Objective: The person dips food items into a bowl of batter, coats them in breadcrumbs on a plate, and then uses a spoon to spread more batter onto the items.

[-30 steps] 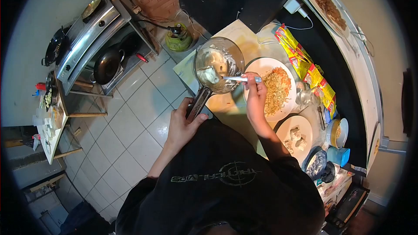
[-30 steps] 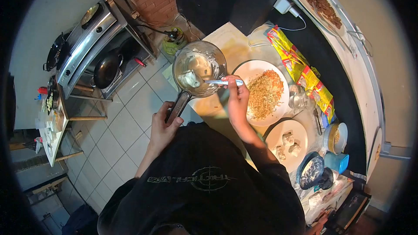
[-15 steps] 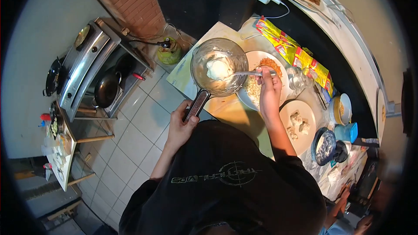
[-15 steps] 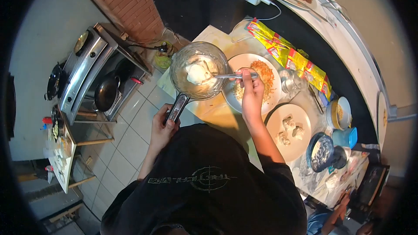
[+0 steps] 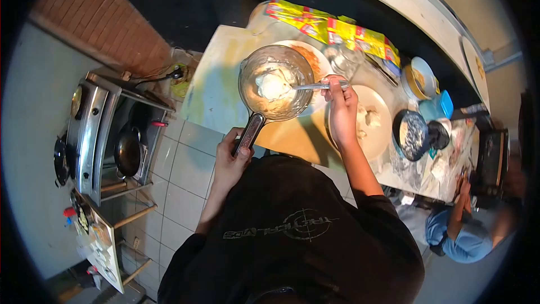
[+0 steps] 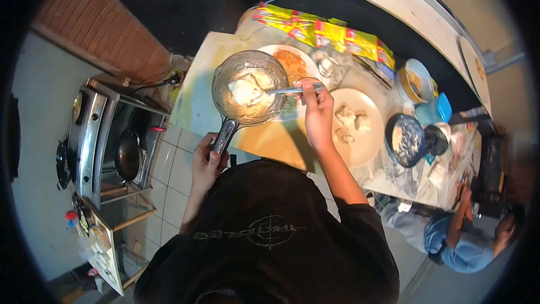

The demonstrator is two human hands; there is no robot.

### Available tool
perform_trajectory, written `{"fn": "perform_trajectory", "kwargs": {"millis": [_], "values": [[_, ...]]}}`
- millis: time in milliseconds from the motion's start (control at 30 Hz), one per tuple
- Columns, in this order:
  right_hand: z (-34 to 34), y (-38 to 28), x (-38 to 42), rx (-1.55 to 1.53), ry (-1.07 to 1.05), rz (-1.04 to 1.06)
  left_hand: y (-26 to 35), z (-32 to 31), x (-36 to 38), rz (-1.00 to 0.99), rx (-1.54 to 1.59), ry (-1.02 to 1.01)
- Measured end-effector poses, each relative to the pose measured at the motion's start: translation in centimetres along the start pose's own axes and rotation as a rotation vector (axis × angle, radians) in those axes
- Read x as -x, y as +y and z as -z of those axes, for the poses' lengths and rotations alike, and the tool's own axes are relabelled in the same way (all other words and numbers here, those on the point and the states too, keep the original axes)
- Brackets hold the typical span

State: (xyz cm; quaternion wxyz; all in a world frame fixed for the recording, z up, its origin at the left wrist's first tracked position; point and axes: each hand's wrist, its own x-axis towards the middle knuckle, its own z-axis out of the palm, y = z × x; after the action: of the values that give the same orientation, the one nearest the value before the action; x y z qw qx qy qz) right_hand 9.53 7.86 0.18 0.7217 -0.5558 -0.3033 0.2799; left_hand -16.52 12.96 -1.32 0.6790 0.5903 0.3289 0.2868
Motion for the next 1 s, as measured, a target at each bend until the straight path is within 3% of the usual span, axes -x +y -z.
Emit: {"fn": "perform_trajectory", "kwargs": {"millis": [233,433,1000], "values": [[5.6,-0.8,2.6,-0.003,0.130,0.028,-0.5,-4.4,-0.3,-0.008,-0.054,-0.157],[10.4,-1.7,5.1,0.019,0.223,-0.034,-1.1,-7.8,-0.1,0.108,-0.048,-0.183],[21.9,-4.1,6.4,-0.036,0.329,0.049,-2.6,-18.1,-0.6,0.024,-0.059,-0.214]]}}
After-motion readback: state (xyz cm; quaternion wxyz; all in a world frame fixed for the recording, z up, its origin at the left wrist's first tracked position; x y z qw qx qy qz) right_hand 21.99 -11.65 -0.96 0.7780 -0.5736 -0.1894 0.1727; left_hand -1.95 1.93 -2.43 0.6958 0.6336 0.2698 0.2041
